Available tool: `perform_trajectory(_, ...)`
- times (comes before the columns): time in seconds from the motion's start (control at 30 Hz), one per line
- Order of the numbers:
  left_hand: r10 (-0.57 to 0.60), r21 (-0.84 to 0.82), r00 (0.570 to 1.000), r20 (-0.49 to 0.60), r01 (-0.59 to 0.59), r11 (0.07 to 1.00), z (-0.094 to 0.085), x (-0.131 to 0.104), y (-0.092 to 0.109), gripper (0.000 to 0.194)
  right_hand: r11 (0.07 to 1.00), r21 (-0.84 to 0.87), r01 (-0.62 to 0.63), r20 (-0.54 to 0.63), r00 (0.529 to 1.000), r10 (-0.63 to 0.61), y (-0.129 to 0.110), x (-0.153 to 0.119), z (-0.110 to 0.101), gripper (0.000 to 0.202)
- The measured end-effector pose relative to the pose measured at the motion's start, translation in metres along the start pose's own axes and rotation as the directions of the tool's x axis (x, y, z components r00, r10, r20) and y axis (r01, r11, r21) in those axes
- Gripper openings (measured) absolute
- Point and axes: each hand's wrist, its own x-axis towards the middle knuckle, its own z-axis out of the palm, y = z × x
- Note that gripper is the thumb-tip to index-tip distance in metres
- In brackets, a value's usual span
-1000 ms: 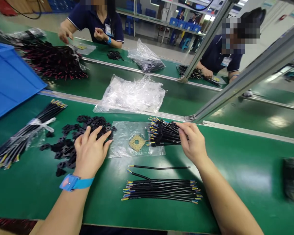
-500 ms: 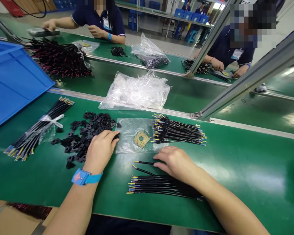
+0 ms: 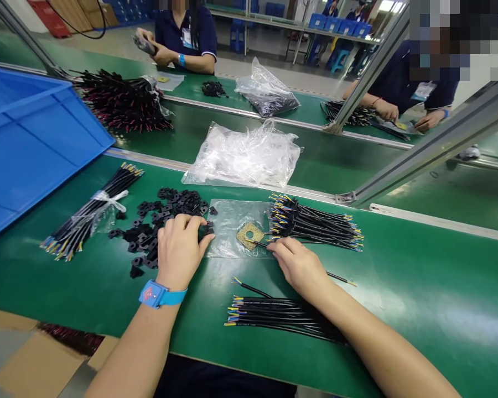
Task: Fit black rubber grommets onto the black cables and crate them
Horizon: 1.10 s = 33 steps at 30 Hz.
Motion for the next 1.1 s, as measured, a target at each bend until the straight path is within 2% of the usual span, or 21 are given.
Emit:
perform_trajectory(0.23,0.056,-0.066,0.998,0.027,-0.054,0.996,0.005,-0.001,-0.003,0.014,0.987,-0.162,-0.007,0.112,0.993,0.026,-0.008,0.001,0.000,0.023)
perform_trajectory(0.33,0.065,-0.255,0.998,0.003,-0.062,0.965,0.003,0.000,-0.001,0.018,0.974,-0.226,0.008,0.130,0.991,0.022,-0.009,0.001,-0.003,0.022)
perform_trajectory(0.4,0.014,-0.446,0.999,-0.033,-0.027,0.894,0.000,0.000,0.002,0.023,0.970,-0.242,0.020,0.142,0.990,0.015,-0.008,0.000,-0.005,0.024)
perform_trajectory(0.5,-0.104,-0.700,0.994,0.020,0.088,0.709,-0.002,0.000,0.006,0.031,0.979,-0.201,0.017,0.106,0.994,0.004,-0.007,0.000,-0.008,0.034)
perform_trajectory(0.53,-0.140,-0.773,0.987,0.074,0.145,0.618,-0.003,0.000,0.007,0.033,0.987,-0.158,0.015,0.069,0.998,-0.004,-0.007,0.000,-0.009,0.037)
perform_trajectory(0.6,-0.182,-0.888,0.961,0.209,0.264,0.377,-0.003,0.000,0.012,0.038,1.000,-0.003,0.028,-0.039,0.999,-0.028,-0.009,0.000,-0.014,0.042)
perform_trajectory(0.7,-0.143,-0.912,0.903,0.405,0.411,0.009,-0.005,-0.001,0.022,0.047,0.951,0.297,0.084,-0.174,0.984,-0.032,-0.017,0.002,-0.025,0.041)
perform_trajectory(0.8,-0.034,-0.825,0.842,0.538,0.518,-0.225,-0.010,-0.003,0.032,0.047,0.882,0.455,0.121,-0.221,0.975,-0.020,-0.027,0.002,-0.035,0.035)
perform_trajectory(0.87,0.037,-0.757,0.805,0.591,0.571,-0.319,-0.013,-0.004,0.037,0.045,0.868,0.477,0.137,-0.240,0.971,-0.022,-0.032,0.001,-0.038,0.033)
perform_trajectory(0.93,0.085,-0.710,0.782,0.617,0.600,-0.369,-0.015,-0.006,0.040,0.043,0.876,0.460,0.145,-0.256,0.966,-0.025,-0.035,0.001,-0.038,0.031)
perform_trajectory(1.03,0.108,-0.694,0.775,0.622,0.610,-0.383,-0.016,-0.007,0.040,0.041,0.907,0.395,0.142,-0.270,0.962,-0.033,-0.035,0.000,-0.036,0.031)
perform_trajectory(1.1,0.107,-0.714,0.786,0.609,0.602,-0.357,-0.015,-0.007,0.039,0.041,0.924,0.356,0.138,-0.269,0.962,-0.040,-0.035,0.000,-0.036,0.031)
